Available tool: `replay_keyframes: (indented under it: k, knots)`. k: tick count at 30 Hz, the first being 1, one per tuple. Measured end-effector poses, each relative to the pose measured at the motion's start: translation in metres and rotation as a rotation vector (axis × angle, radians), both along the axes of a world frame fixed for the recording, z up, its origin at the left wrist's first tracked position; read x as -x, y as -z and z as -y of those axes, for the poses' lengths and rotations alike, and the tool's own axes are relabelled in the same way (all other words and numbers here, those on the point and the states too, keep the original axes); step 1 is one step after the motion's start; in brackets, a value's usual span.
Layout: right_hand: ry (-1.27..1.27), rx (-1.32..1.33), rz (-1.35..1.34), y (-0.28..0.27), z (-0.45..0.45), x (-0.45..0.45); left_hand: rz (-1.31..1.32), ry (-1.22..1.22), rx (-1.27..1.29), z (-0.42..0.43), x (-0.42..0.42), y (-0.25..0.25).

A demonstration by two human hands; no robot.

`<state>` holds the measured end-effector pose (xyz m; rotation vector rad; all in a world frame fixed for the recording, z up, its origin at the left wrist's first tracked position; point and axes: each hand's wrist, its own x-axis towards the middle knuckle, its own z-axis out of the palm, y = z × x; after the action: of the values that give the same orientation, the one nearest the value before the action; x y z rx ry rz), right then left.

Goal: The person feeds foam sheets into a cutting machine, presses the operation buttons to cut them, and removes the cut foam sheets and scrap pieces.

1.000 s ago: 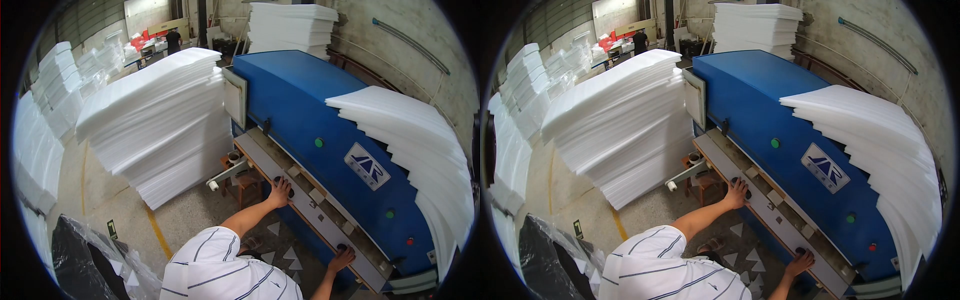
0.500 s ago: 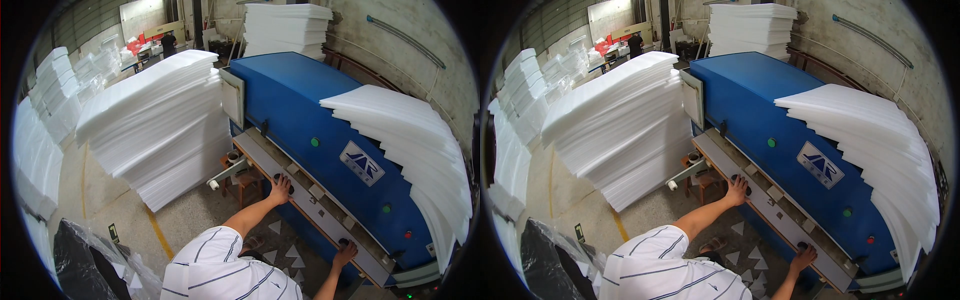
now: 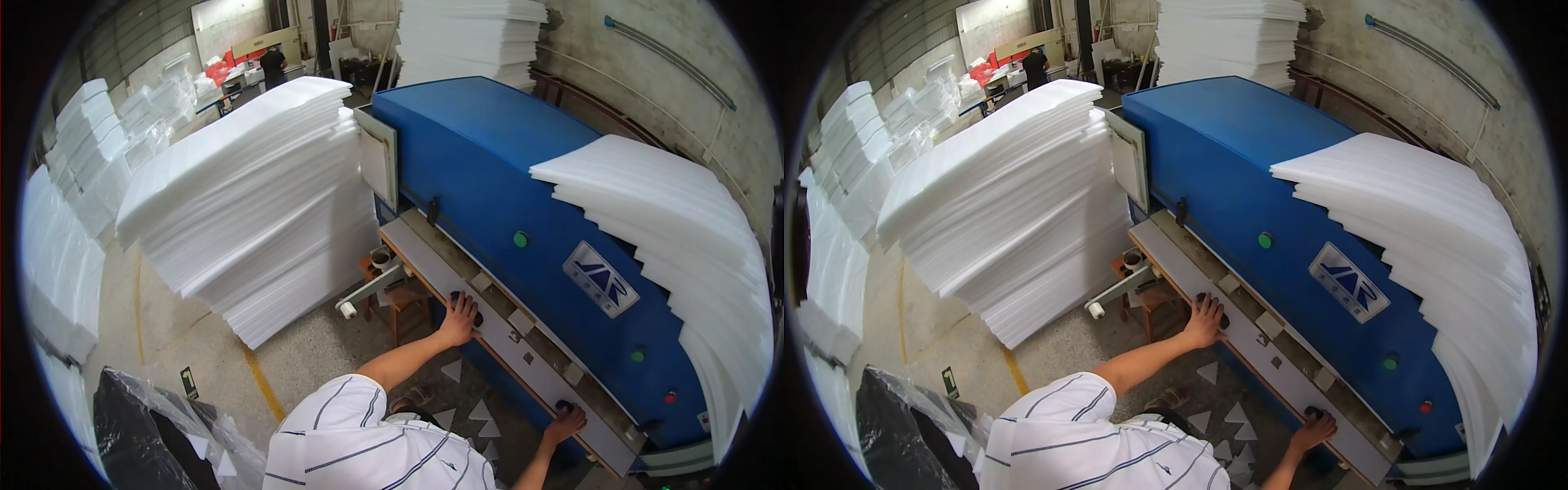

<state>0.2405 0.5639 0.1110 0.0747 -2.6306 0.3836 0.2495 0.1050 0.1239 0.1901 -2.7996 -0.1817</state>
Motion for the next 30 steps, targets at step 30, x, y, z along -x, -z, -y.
replay_keyframes:
  k: [30]
  knots:
    - [0.288,0.065,0.112,0.077,0.038,0.057,-0.088,0.137,-0.354,0.058,0.063,0.060]
